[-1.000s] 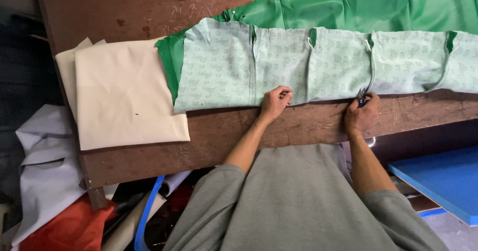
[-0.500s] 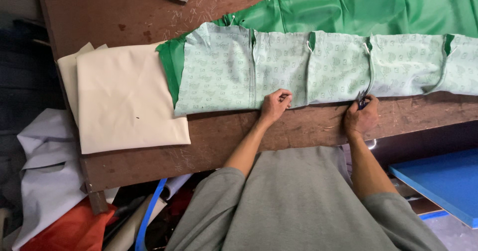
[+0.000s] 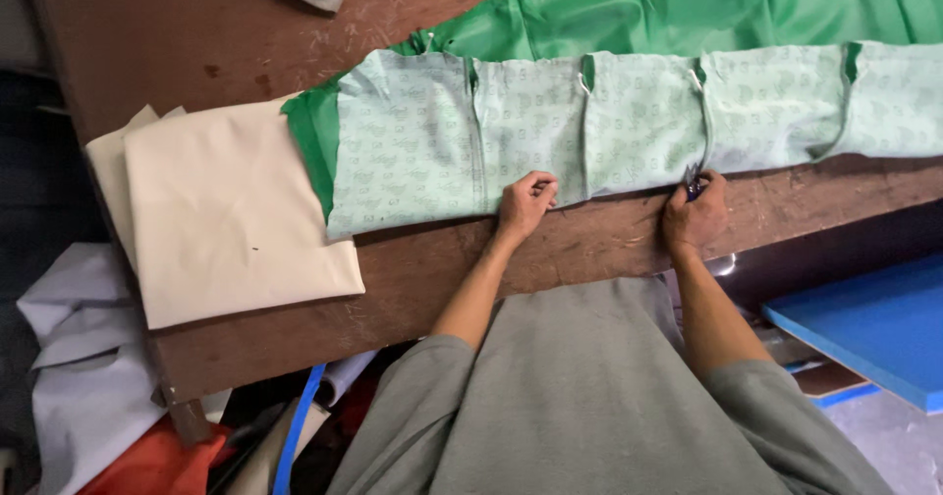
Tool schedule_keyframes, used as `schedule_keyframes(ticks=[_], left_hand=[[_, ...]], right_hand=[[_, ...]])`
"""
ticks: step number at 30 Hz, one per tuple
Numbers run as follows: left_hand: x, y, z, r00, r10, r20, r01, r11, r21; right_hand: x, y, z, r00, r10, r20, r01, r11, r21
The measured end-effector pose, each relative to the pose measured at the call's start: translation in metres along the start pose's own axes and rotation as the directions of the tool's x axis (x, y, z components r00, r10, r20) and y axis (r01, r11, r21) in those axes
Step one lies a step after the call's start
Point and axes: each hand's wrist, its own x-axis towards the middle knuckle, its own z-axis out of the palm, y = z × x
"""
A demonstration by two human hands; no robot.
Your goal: The person uses a small cutting tool to trim the edge of a green fabric piece on a wooden workbench. They then unfold the fabric, flip it to reveal a patterned underside, and continue cutting along the edge with the same tool.
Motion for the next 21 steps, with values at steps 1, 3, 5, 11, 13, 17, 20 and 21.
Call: schedule_keyframes(ticks=[1, 3, 5, 11, 13, 17, 20, 21], left_hand=[[-0.0001, 0.0000, -0.0005, 1.000, -0.004, 0.000, 0.004, 1.000, -0.004], [-0.0003, 0.0001, -0.0024, 1.000, 0.007, 0.002, -0.007, 1.000, 0.004], [-0.0003, 0.0011, -0.0044, 1.000, 0.014, 0.009, -0.014, 0.999, 0.033], [-0.0017, 0.0050, -0.0088, 1.000, 0.020, 0.014, -0.021, 0.997, 0.070], [-0.0024, 0.0059, -0.0090, 1.000, 0.017, 0.009, -0.017, 0.998, 0.068], [-0.0026, 0.0060, -0.0085, 1.000, 0.025, 0.004, -0.025, 0.999, 0.042], [-0.0015, 0.0050, -0.0079, 1.000, 0.027, 0.006, -0.027, 0.999, 0.039], [-0.0014, 0.0045, -0.0075, 1.000, 0.023, 0.001, -0.023, 0.999, 0.027]], right_hand=[[0.0000, -0.0005, -0.0001, 1.000, 0.002, -0.001, -0.002, 1.000, 0.011], [-0.0003, -0.0019, -0.0002, 1.000, 0.008, -0.007, -0.008, 0.999, 0.032], [-0.0004, -0.0034, -0.0003, 0.999, 0.047, 0.013, -0.047, 0.999, 0.015], [-0.0022, -0.0071, 0.0005, 0.999, 0.031, -0.008, -0.031, 0.999, -0.013], [-0.0021, -0.0073, 0.0009, 0.999, 0.039, -0.001, -0.039, 0.999, -0.017], [-0.0020, -0.0069, 0.0014, 1.000, 0.026, -0.013, -0.027, 0.999, -0.018], [-0.0020, -0.0058, 0.0014, 1.000, 0.023, -0.004, -0.023, 1.000, 0.005], [-0.0021, -0.0055, 0.0015, 1.000, 0.026, 0.004, -0.026, 1.000, 0.015]])
